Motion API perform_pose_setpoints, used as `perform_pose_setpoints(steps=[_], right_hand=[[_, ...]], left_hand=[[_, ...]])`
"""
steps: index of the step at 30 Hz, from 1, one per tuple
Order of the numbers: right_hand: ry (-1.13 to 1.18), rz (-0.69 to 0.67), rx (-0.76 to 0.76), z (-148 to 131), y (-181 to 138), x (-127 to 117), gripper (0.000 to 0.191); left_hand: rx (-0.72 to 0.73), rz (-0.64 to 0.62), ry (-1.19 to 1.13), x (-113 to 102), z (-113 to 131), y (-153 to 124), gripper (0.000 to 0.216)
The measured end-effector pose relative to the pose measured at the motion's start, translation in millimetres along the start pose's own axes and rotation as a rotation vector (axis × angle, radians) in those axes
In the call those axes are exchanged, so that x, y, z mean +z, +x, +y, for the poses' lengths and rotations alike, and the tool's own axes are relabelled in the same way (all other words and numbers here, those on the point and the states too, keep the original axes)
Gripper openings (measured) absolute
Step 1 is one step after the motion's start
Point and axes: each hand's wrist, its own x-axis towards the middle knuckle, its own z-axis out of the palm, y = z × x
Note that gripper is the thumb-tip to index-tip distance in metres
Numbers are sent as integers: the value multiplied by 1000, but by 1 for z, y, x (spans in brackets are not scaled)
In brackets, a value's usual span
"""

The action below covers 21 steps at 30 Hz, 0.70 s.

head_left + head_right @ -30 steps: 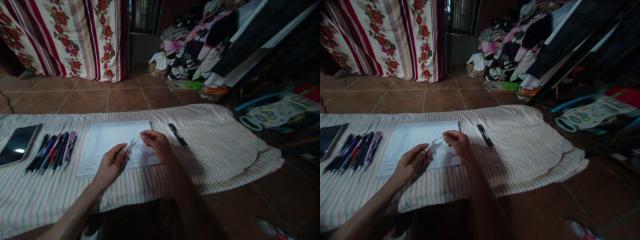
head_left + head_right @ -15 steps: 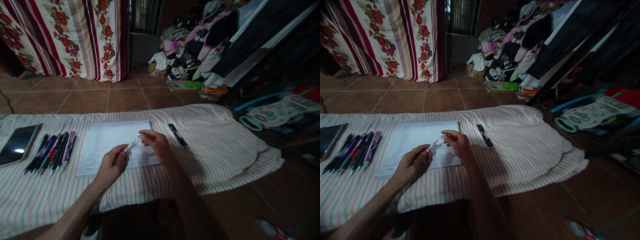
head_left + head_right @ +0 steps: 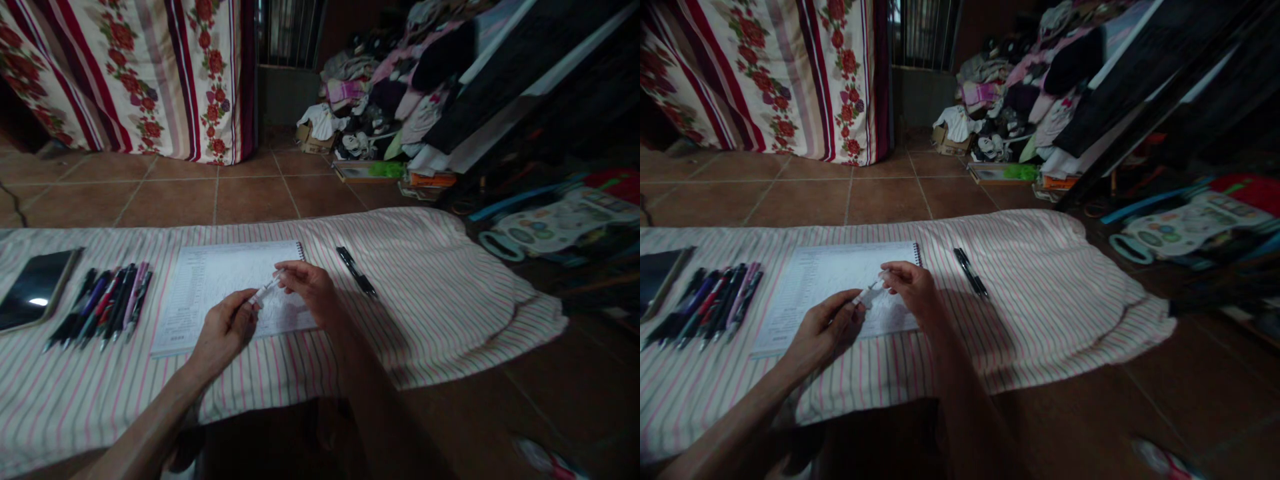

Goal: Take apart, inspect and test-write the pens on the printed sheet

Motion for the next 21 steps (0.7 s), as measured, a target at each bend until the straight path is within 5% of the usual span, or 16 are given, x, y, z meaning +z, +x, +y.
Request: perform_pose_setpoints(steps=[21], right_hand=[[-63, -63, -3, 1, -1, 3, 22]], left_hand=[[-3, -5, 6, 0, -1, 0, 36]])
